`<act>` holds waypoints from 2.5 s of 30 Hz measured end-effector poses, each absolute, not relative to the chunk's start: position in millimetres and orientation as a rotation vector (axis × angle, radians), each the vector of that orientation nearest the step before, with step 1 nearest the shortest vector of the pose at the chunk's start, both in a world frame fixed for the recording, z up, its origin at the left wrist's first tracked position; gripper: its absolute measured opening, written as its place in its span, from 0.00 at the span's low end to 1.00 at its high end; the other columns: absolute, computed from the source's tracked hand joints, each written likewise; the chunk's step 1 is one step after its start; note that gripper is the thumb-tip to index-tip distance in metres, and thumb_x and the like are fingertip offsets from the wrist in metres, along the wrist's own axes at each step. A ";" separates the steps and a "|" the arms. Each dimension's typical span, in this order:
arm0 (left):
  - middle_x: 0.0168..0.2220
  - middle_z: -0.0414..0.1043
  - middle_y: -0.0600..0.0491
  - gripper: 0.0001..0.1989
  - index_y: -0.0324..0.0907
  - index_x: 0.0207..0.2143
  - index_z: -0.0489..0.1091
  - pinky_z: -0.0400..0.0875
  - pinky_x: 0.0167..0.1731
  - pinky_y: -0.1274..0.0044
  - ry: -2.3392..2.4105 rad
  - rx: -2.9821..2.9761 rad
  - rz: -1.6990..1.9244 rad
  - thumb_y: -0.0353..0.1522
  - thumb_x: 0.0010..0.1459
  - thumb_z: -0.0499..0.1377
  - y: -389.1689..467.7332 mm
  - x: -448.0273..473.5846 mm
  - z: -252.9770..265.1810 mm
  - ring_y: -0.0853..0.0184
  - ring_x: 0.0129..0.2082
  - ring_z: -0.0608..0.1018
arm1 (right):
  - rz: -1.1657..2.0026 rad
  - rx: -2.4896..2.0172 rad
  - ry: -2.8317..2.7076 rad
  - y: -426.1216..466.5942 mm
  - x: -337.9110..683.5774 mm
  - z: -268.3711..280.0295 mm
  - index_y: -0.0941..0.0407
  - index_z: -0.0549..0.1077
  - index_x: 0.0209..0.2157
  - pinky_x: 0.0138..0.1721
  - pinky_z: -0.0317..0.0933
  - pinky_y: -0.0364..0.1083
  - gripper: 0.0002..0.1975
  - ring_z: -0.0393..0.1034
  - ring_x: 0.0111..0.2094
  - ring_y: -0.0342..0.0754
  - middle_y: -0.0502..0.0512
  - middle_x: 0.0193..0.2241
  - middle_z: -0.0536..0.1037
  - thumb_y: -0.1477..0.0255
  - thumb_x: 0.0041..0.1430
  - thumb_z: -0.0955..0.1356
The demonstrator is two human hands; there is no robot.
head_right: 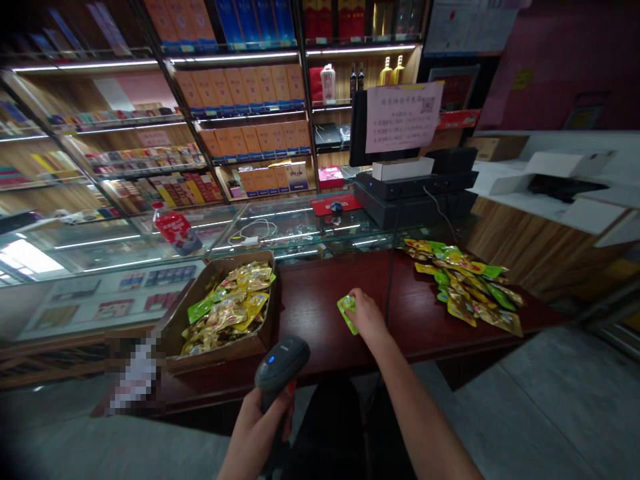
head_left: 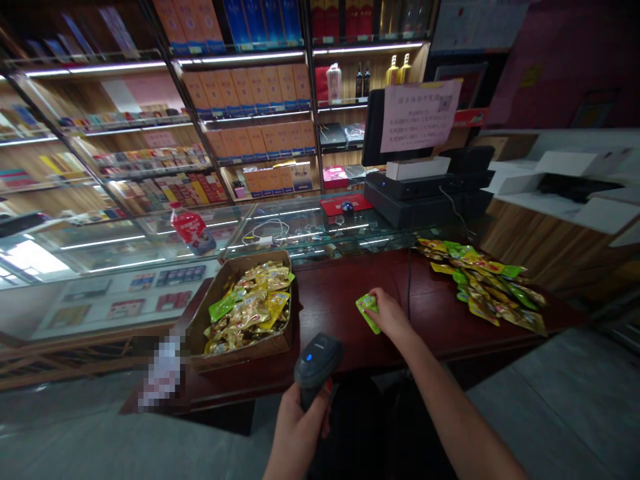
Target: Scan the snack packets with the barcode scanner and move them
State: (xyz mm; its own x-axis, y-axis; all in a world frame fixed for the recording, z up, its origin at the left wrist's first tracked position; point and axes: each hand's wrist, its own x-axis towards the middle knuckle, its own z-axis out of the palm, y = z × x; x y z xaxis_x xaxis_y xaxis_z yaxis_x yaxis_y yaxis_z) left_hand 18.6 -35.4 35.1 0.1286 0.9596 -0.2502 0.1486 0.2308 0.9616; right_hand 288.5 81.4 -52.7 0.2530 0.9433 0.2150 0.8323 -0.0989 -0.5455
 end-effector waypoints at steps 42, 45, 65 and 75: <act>0.12 0.64 0.56 0.22 0.41 0.20 0.66 0.59 0.16 0.82 1.231 1.261 0.843 0.48 0.50 0.65 -15.6 42.4 39.4 0.74 0.12 0.66 | 0.487 -1.334 -1.266 53.0 239.7 -65.9 0.51 0.75 0.56 0.41 0.70 0.51 0.26 0.72 0.36 0.51 0.54 0.37 0.76 0.70 0.54 0.68; 0.12 0.64 0.57 0.21 0.41 0.20 0.65 0.58 0.15 0.82 1.233 1.243 0.818 0.47 0.50 0.65 -15.6 41.4 36.5 0.74 0.12 0.66 | 0.464 -1.325 -1.285 52.9 239.9 -66.9 0.50 0.75 0.57 0.43 0.69 0.51 0.27 0.72 0.38 0.51 0.54 0.38 0.76 0.72 0.54 0.69; 0.12 0.64 0.56 0.24 0.40 0.21 0.67 0.59 0.15 0.81 1.276 1.185 0.963 0.51 0.51 0.64 -29.8 4.3 16.4 0.72 0.11 0.66 | 1.032 -0.901 -0.975 121.6 160.2 -9.4 0.50 0.59 0.63 0.47 0.71 0.51 0.35 0.76 0.47 0.51 0.58 0.54 0.76 0.70 0.53 0.69; 0.11 0.64 0.55 0.32 0.42 0.15 0.65 0.65 0.21 0.78 1.372 1.267 0.978 0.60 0.49 0.60 -30.8 -10.0 17.9 0.68 0.15 0.68 | 0.585 -1.565 -1.028 198.5 204.0 2.4 0.56 0.68 0.58 0.64 0.55 0.55 0.26 0.65 0.61 0.53 0.62 0.58 0.73 0.74 0.56 0.66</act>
State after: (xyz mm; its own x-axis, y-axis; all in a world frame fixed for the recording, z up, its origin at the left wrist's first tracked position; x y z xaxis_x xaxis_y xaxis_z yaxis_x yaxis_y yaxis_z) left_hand -10.0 -30.8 17.9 0.0343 0.9899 -0.1375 0.1930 0.1285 0.9728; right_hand 204.0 198.5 2.4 0.4978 0.8531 0.1562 0.3022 -0.0018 -0.9533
